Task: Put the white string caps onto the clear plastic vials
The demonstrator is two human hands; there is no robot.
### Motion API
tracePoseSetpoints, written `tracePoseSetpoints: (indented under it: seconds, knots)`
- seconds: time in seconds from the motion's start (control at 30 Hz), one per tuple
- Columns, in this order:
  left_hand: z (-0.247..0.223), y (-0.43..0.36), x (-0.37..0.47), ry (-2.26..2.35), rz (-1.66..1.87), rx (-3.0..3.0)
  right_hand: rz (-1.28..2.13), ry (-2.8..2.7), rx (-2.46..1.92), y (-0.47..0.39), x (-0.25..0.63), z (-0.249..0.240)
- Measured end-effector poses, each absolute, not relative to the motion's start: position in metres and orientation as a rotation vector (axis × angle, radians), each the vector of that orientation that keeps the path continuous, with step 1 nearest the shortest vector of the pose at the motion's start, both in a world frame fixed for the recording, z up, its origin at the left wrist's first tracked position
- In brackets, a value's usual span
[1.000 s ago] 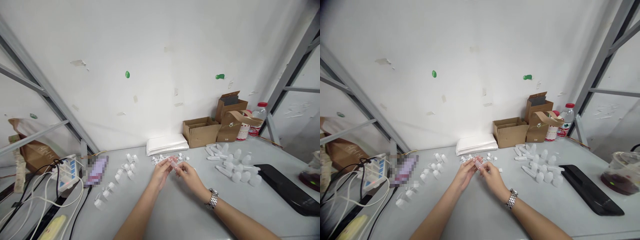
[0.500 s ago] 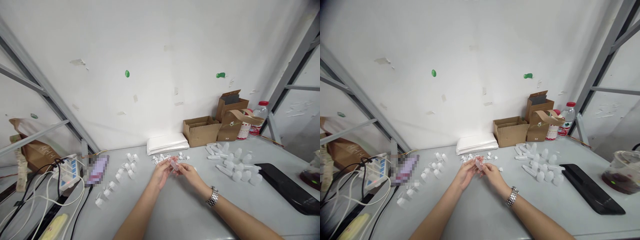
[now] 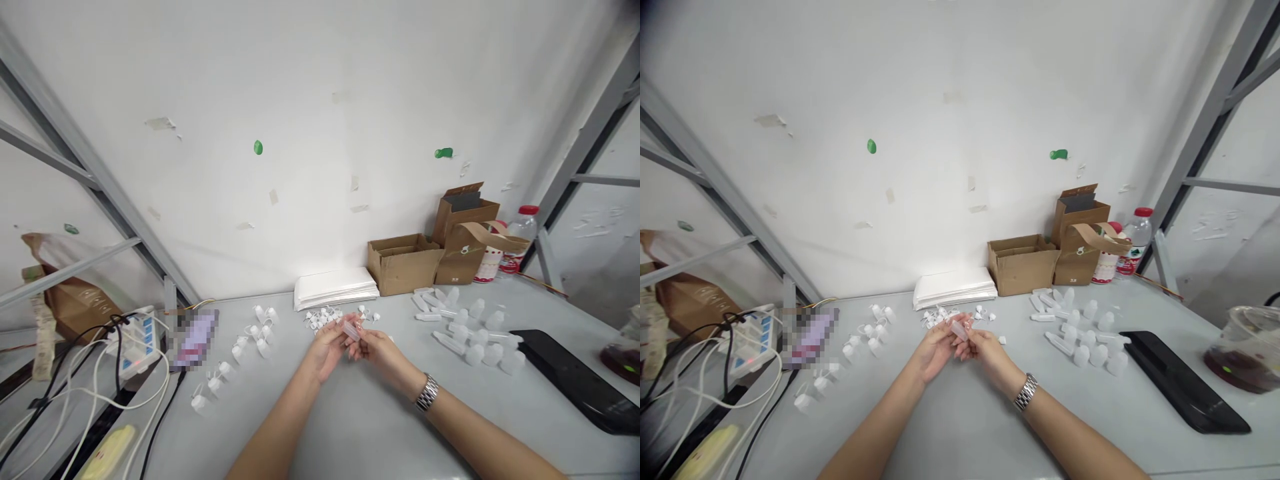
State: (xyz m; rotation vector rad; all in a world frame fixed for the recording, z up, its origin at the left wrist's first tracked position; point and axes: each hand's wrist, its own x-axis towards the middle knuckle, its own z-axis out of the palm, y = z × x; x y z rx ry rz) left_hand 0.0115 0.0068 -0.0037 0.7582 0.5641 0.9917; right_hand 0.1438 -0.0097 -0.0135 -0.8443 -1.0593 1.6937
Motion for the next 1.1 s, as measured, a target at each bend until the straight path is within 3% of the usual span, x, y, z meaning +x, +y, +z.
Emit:
tracePoseSetpoints:
  seconds: [0.57, 0.93, 1.1]
  knots:
    - [-0.003, 0.003, 0.016, 0.560, 1.112, 0.654, 1.168, -1.309, -1.112, -0.019, 0.142, -0.001]
    - [-0.003, 0.002, 0.018, 0.656, 1.088, 0.583, 1.402, -1.285, -1.073, -0.014, 0.142, -0.005]
    - [0.002, 0.005, 0.014, 0.675, 1.087, 0.550, 1.316, -1.344, -1.062, -0.014, 0.139, -0.005]
